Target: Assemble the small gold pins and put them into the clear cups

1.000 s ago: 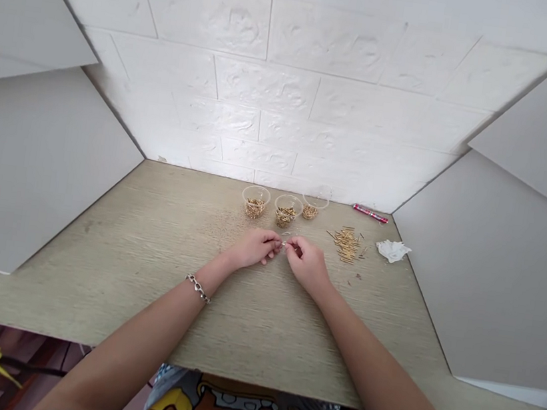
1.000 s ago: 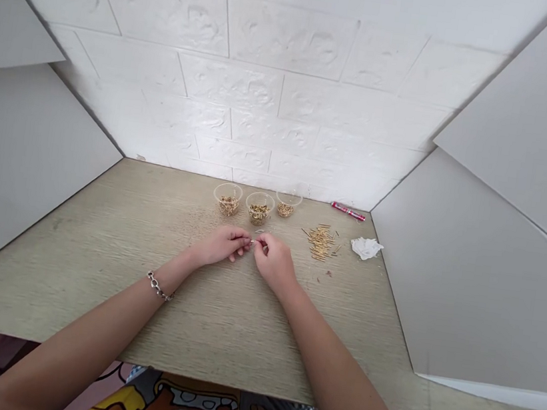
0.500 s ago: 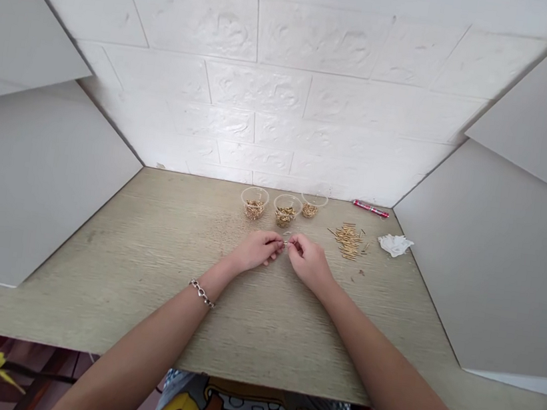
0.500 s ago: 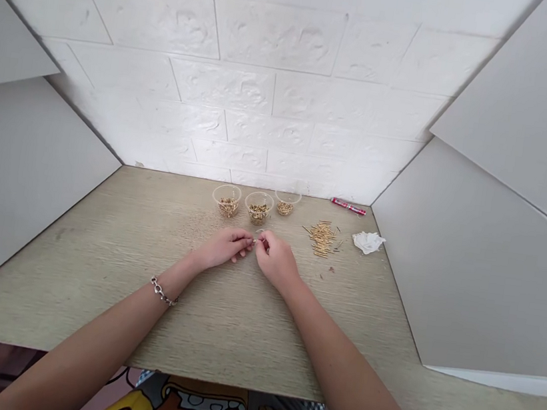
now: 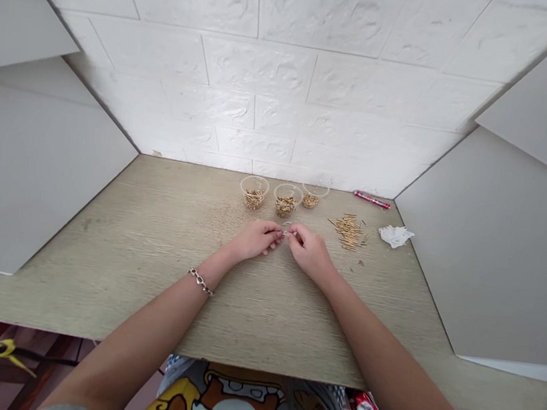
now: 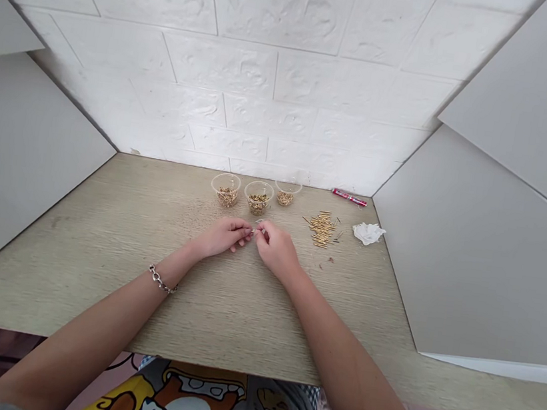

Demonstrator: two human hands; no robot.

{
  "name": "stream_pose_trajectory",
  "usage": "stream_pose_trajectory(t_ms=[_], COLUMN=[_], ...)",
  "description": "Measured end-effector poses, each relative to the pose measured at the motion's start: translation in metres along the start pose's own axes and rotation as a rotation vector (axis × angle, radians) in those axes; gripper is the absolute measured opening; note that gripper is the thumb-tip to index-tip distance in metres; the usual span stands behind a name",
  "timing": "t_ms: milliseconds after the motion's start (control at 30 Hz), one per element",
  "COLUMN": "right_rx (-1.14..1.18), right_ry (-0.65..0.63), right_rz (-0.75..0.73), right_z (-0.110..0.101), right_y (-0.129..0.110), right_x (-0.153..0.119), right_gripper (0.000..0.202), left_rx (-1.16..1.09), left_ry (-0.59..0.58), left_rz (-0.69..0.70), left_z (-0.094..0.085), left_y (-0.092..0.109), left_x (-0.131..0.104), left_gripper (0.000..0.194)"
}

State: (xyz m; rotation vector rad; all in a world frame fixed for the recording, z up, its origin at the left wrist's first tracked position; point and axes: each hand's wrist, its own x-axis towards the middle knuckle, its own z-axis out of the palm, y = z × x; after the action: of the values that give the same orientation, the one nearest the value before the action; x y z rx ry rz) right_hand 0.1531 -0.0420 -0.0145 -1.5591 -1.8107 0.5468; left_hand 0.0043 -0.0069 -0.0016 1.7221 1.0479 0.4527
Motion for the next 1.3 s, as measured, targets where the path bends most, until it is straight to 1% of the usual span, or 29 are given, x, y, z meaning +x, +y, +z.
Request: stream_pose_trajectory(t_ms=[267,333,500,600,667,900,1067,1200,1300], right_rx=[0.017,-0.004,-0.121,-0.188,-0.192,-0.012,0.134,0.182,0.174], right_ry=[-0.019,-0.025,0.005,0.035,0.065,0.119,0.133,0.111,0.101], right_rz=[-0.031,-0.047,-0.143,-0.118,-0.099,-0.061,-0.012,0.0,-0.016], right_z=[-0.001,-0.001,0.001,0.005,0.007,0.011,0.01,0.009,0.009], right_y=[0.006,0.006,0.001,-0.003,-0.004,-0.001,-0.003,-0.002,-0.001], right_x=[0.001,0.001,-0.004,-0.007,-0.007,-0.002,-0.003,-0.003,-0.003], right_gripper=[0.017,0.017,0.018,0.018,0.017,0.016,0.017,0.016,0.014], left_rx=[0.007,0.02,0.076,0.099,0.096,0.023,-0.053,-0.083,-0.095], left_ry=[-0.013,-0.012,0.011,0.028,0.039,0.044,0.021,-0.009,-0.017], left_rz=[0.015,0.016,0.008,0.003,-0.001,-0.029,-0.001,0.014,0.015], left_z=[-0.001,-0.001,-0.001,0.0,0.0,0.001,0.0,-0.001,-0.002], left_y=[-0.002,-0.002,-0.003,-0.003,-0.004,-0.004,-0.005,-0.006,-0.005], left_x=[0.0,0.001,0.002,0.002,0.003,0.005,0.004,0.004,0.004], left_gripper=[0.025,0.024,0.023,0.023,0.023,0.022,0.022,0.021,0.02])
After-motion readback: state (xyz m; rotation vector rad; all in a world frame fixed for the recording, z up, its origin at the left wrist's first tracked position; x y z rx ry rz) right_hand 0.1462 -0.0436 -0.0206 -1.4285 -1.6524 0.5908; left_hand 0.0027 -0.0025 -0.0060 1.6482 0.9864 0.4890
